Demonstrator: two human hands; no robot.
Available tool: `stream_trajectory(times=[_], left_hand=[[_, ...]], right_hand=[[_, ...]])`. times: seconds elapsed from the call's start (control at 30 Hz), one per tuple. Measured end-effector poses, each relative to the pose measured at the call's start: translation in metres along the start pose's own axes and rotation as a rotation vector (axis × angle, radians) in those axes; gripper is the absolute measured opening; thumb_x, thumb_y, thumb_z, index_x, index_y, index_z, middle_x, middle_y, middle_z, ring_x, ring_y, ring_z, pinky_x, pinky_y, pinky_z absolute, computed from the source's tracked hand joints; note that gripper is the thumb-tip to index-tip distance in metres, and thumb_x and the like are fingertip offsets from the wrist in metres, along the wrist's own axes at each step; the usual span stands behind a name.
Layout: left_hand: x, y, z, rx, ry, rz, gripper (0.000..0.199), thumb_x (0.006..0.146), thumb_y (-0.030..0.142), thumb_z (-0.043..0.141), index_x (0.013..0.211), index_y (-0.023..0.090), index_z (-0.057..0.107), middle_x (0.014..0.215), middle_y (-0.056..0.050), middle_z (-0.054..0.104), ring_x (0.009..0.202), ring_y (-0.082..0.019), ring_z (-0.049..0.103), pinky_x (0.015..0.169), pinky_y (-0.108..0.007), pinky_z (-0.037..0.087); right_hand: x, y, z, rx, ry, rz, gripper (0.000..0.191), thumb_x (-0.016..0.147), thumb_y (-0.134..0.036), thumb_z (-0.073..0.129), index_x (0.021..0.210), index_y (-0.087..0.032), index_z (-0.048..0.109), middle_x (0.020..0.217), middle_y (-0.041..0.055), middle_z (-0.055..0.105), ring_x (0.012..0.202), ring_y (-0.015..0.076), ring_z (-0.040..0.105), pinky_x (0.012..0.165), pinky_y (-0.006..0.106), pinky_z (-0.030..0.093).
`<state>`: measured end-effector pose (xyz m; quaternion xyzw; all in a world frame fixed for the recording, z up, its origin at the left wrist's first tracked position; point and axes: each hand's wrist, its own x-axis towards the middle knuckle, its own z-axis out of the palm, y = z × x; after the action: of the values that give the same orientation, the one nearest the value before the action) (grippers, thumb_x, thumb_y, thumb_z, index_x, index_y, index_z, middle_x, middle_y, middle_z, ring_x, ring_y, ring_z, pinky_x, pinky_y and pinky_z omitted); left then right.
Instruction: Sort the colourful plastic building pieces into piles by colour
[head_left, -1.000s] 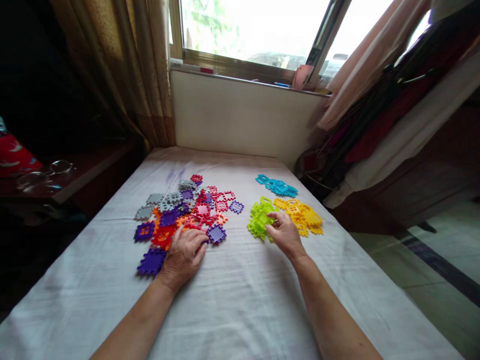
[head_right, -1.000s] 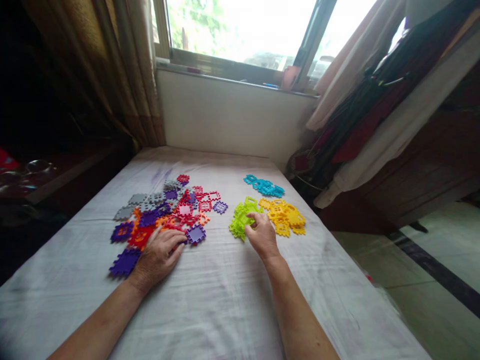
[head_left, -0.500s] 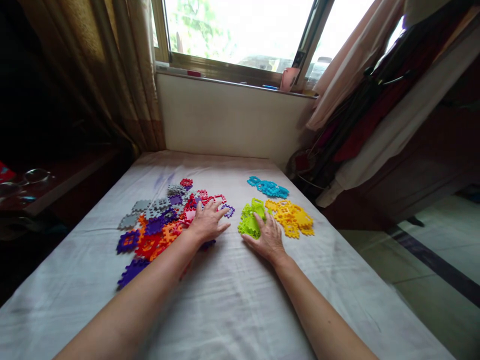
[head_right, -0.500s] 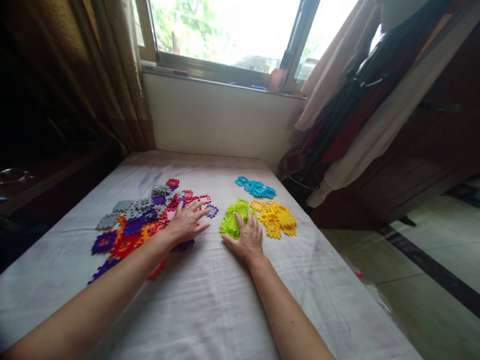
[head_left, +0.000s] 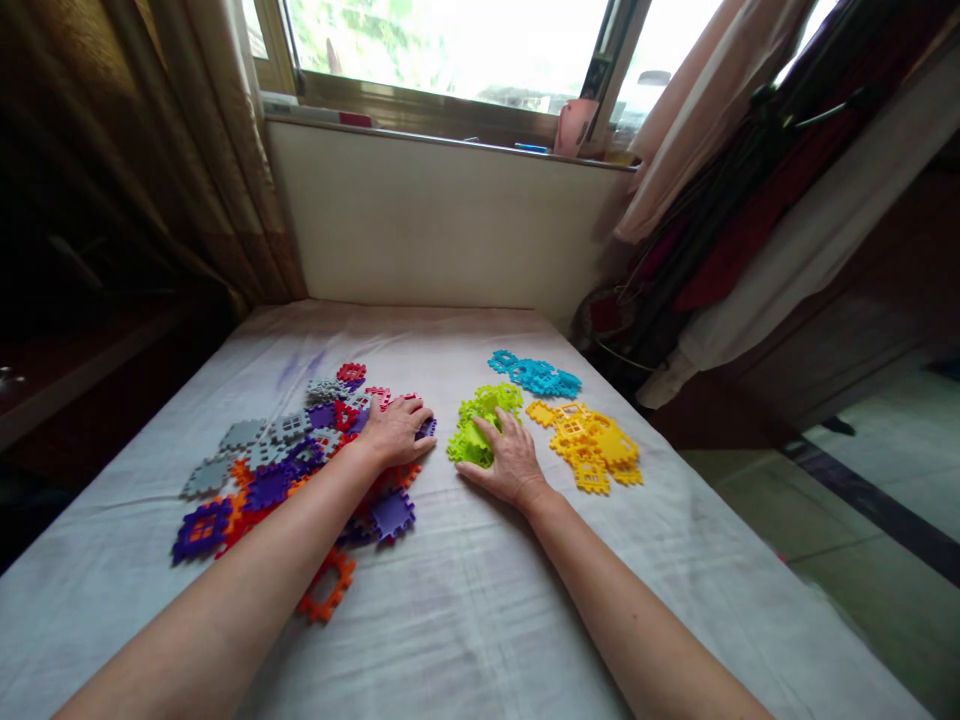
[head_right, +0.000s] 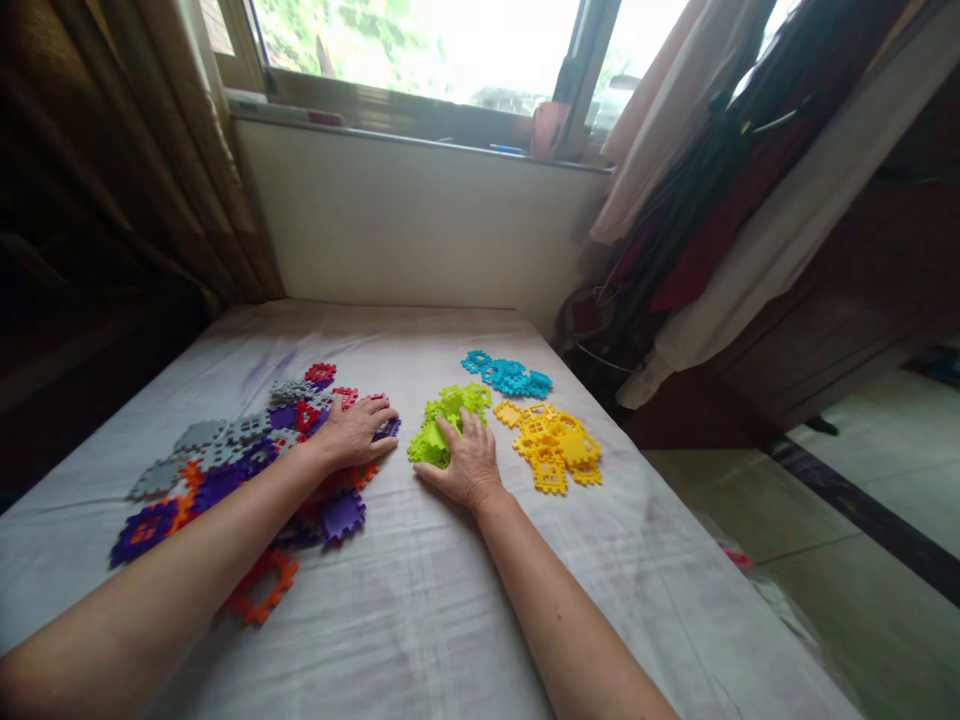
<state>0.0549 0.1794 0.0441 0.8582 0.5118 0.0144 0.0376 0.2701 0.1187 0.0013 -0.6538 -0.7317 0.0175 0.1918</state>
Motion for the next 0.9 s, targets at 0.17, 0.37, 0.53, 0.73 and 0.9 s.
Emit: stream_trajectory(times=[0.17, 0.37, 0.53, 0.73, 0.9], left_hand=[[-0.011, -0.004, 0.003, 0.024, 0.031, 0.000, 0.044, 0.089, 0.051, 0.052, 0.127, 0.029, 0.061, 0.145, -0.012, 0.054, 0.133, -0.031, 0.048, 0.114, -0.069, 0.016], [-0.018, -0.006, 0.005, 0.026, 0.035, 0.009, 0.049, 0.090, 0.051, 0.052, 0.134, 0.030, 0.057, 0.149, -0.011, 0.051, 0.137, -0.030, 0.046, 0.116, -0.068, 0.014], [-0.030, -0.003, 0.003, 0.004, 0.049, -0.019, 0.056, 0.092, 0.053, 0.048, 0.143, 0.029, 0.049, 0.154, -0.009, 0.047, 0.143, -0.030, 0.041, 0.120, -0.063, 0.012], [-0.089, -0.061, -0.005, -0.008, 0.228, -0.185, 0.056, 0.092, 0.058, 0.042, 0.140, 0.031, 0.054, 0.151, -0.007, 0.052, 0.143, -0.030, 0.041, 0.121, -0.059, 0.016], [-0.154, -0.166, -0.003, -0.092, 0.409, -0.497, 0.062, 0.088, 0.060, 0.036, 0.131, 0.022, 0.060, 0.142, -0.013, 0.059, 0.137, -0.032, 0.049, 0.117, -0.055, 0.031]], right_hand=[[0.045, 0.004, 0.004, -0.010, -0.057, -0.022, 0.084, 0.073, -0.064, 0.073, 0.145, -0.025, 0.053, 0.156, 0.0165, 0.038, 0.141, 0.0370, 0.037, 0.114, 0.051, 0.030], [0.090, 0.010, 0.015, -0.015, -0.069, -0.032, 0.082, 0.077, -0.065, 0.069, 0.146, -0.025, 0.051, 0.155, 0.0143, 0.041, 0.141, 0.0356, 0.038, 0.114, 0.048, 0.030], [0.115, 0.008, 0.028, 0.007, 0.011, -0.026, 0.081, 0.078, -0.064, 0.068, 0.147, -0.024, 0.050, 0.157, 0.0155, 0.038, 0.141, 0.0364, 0.037, 0.112, 0.050, 0.031], [0.103, 0.006, 0.031, 0.057, 0.230, -0.041, 0.056, 0.090, -0.051, 0.058, 0.139, -0.025, 0.057, 0.154, 0.0128, 0.043, 0.141, 0.0344, 0.035, 0.113, 0.051, 0.027], [0.069, -0.013, 0.029, 0.115, 0.247, -0.167, 0.044, 0.094, -0.038, 0.051, 0.133, -0.021, 0.061, 0.147, 0.0133, 0.052, 0.137, 0.0296, 0.042, 0.115, 0.047, 0.028]])
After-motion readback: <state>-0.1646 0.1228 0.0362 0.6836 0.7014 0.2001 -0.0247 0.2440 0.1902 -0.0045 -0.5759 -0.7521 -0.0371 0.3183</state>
